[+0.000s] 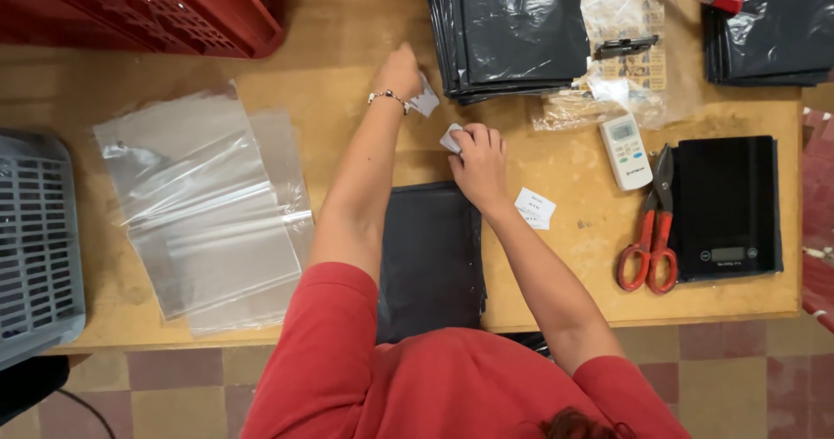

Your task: The person repeatedly places black rectangular items into clear plastic bags, seals them, and affixes small white labels. The person then stacks the packaged items and places them into a gray basket. The process is repeated multiple times throughout the clip.

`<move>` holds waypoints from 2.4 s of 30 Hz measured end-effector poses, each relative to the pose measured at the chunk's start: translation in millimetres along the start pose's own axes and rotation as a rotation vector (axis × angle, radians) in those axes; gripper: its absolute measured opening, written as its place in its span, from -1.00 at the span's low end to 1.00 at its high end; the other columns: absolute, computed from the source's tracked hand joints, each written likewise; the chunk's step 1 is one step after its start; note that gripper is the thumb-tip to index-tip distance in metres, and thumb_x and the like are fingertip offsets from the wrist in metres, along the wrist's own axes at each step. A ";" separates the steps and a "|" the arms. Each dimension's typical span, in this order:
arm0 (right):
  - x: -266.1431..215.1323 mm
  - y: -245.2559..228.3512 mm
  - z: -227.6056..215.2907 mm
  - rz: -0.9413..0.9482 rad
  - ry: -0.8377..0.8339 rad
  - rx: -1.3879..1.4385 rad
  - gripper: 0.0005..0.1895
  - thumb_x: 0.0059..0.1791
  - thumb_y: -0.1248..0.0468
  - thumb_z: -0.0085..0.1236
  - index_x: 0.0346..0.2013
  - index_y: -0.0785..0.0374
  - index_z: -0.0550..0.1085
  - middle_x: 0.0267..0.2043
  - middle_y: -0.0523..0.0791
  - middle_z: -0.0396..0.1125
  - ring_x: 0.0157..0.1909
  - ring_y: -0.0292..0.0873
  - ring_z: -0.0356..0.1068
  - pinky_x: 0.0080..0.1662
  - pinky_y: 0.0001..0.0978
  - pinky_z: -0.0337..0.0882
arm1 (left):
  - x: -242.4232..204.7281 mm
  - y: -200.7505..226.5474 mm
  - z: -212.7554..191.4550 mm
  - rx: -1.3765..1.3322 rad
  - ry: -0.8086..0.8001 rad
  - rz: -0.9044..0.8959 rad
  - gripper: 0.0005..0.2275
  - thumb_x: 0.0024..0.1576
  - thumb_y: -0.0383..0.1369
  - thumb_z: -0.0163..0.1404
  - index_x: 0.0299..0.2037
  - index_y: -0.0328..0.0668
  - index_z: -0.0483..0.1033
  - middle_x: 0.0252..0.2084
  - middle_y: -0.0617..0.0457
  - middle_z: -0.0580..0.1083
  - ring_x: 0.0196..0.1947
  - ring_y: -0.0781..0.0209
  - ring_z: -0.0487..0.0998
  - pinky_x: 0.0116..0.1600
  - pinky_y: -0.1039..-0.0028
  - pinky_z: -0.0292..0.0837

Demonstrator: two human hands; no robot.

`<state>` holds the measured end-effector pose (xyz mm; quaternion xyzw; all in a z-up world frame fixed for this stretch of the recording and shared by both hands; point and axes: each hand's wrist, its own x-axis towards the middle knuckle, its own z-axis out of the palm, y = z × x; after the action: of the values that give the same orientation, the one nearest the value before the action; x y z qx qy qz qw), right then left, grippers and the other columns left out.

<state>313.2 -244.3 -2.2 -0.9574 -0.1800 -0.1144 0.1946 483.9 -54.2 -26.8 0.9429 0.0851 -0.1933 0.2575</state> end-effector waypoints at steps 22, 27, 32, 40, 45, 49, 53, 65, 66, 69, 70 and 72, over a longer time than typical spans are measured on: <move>14.9 -55.8 -53.8 -0.040 0.162 0.367 -0.62 0.06 0.09 0.16 0.05 0.29 0.45 0.01 0.01 0.38 -0.02 0.09 0.32 0.06 -0.13 0.28 | -161.7 -14.2 -58.8 -0.302 -0.021 0.622 -0.90 -0.02 -0.32 0.18 -0.34 0.21 0.73 -0.42 0.28 0.63 -0.37 0.49 0.54 -0.26 0.54 0.31; -2.4 -77.9 -61.1 0.270 0.088 0.604 -0.88 0.00 0.28 0.27 -0.26 0.11 0.46 -0.36 -0.23 0.36 -0.34 -0.25 0.24 -0.22 -0.39 0.24 | -203.0 -22.3 -65.2 -0.432 -0.033 0.603 -0.95 0.09 -0.39 0.14 -0.40 0.00 0.57 -0.53 0.24 0.43 -0.49 0.37 0.34 -0.34 0.49 0.18; -29.4 -20.4 -33.9 0.475 0.115 0.627 -0.81 -0.10 0.35 0.28 -0.26 0.08 0.45 -0.40 -0.28 0.28 -0.36 -0.36 0.20 -0.25 -0.47 0.28 | -245.3 -60.4 -61.9 -0.412 0.127 0.535 -0.90 0.07 -0.42 0.08 -0.26 0.00 0.46 -0.44 0.20 0.52 -0.43 0.23 0.49 -0.26 0.38 0.34; -100.0 -16.5 -59.5 0.804 -0.158 0.210 -0.33 0.02 -0.14 0.39 0.16 0.21 0.33 0.01 0.03 0.38 0.05 0.07 0.46 0.06 -0.02 0.44 | -393.9 -131.4 -14.1 -0.506 0.128 -0.005 -0.43 0.14 -0.08 0.15 0.12 -0.50 0.36 -0.02 -0.51 0.49 -0.06 -0.45 0.59 -0.04 -0.11 0.54; -143.5 -91.0 -55.6 0.896 -0.312 0.512 -0.15 -0.09 -0.03 0.49 0.28 0.34 0.28 0.16 0.22 0.32 0.19 0.26 0.37 0.17 0.12 0.39 | -391.4 -162.7 90.8 -0.604 -0.071 -0.117 -0.37 0.14 0.00 0.09 0.24 -0.40 0.30 0.12 -0.39 0.42 0.15 -0.40 0.49 0.18 -0.06 0.46; -143.7 -123.5 -42.0 0.966 -0.387 0.555 -0.34 -0.19 0.11 0.52 0.07 0.39 0.47 0.02 0.20 0.43 0.11 0.24 0.44 0.01 0.04 0.46 | -405.3 -178.9 89.4 -0.519 -0.159 -0.075 -0.55 0.15 -0.04 0.03 -0.01 -0.33 0.37 -0.04 -0.35 0.47 0.03 -0.45 0.54 0.07 -0.13 0.47; -147.2 -140.5 -30.3 1.002 -0.339 0.547 -0.38 -0.24 0.13 0.54 0.01 0.35 0.53 -0.06 0.17 0.46 0.03 0.15 0.48 -0.07 -0.02 0.46 | -415.9 -228.7 38.5 -0.450 -0.147 0.038 -0.58 0.18 -0.07 0.03 -0.06 -0.36 0.39 -0.05 -0.43 0.49 0.05 -0.49 0.51 0.14 -0.16 0.42; -101.3 -261.5 -15.8 -0.145 0.148 0.311 -0.57 -0.11 0.27 0.46 -0.02 0.27 0.48 -0.18 -0.04 0.27 -0.14 0.06 0.29 0.02 -0.08 0.29 | -336.2 -368.5 -24.4 0.156 0.192 0.140 -0.84 -0.02 -0.23 0.30 -0.37 0.04 0.57 -0.35 0.16 0.43 -0.16 0.04 0.50 -0.15 0.24 0.60; -100.6 -275.3 -9.4 -0.158 0.102 0.372 -0.63 -0.09 0.24 0.46 -0.08 0.22 0.50 -0.23 -0.07 0.28 -0.17 0.04 0.31 -0.02 -0.13 0.33 | -333.7 -371.6 -20.6 0.144 0.187 0.151 -0.88 0.06 -0.21 0.23 -0.36 0.06 0.59 -0.33 0.14 0.46 -0.16 0.03 0.52 -0.14 0.21 0.61; -102.6 -302.0 23.4 -0.074 -0.067 0.471 -0.75 -0.03 0.11 0.42 -0.20 0.11 0.54 -0.33 -0.13 0.33 -0.27 -0.04 0.39 -0.15 -0.21 0.41 | -348.2 -367.5 -31.7 0.049 0.207 0.173 -0.90 0.17 -0.21 0.09 -0.30 0.05 0.57 -0.30 0.08 0.51 -0.14 -0.02 0.57 -0.12 0.12 0.61; -99.4 -308.3 37.1 0.019 -0.193 0.512 -0.76 0.01 0.01 0.39 -0.26 0.05 0.56 -0.38 -0.16 0.37 -0.34 -0.08 0.45 -0.25 -0.25 0.46 | -354.3 -363.7 -41.7 -0.035 0.234 0.178 -0.90 0.21 -0.23 0.02 -0.26 0.03 0.55 -0.28 0.04 0.53 -0.12 -0.06 0.59 -0.10 0.07 0.60; -94.3 -324.3 59.6 0.254 -0.367 0.805 -0.70 0.09 -0.01 0.18 -0.18 0.16 0.55 -0.31 -0.04 0.44 -0.29 -0.06 0.52 -0.28 -0.30 0.52 | -376.3 -351.3 -59.4 -0.037 0.374 0.258 -0.92 0.21 -0.29 -0.01 -0.23 -0.01 0.51 -0.28 0.04 0.52 -0.12 -0.05 0.58 -0.14 0.13 0.60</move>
<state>110.2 30.8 24.5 -0.8245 -0.1229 0.1607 0.5285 68.9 253.3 14.9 0.9606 0.0137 0.0209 0.2770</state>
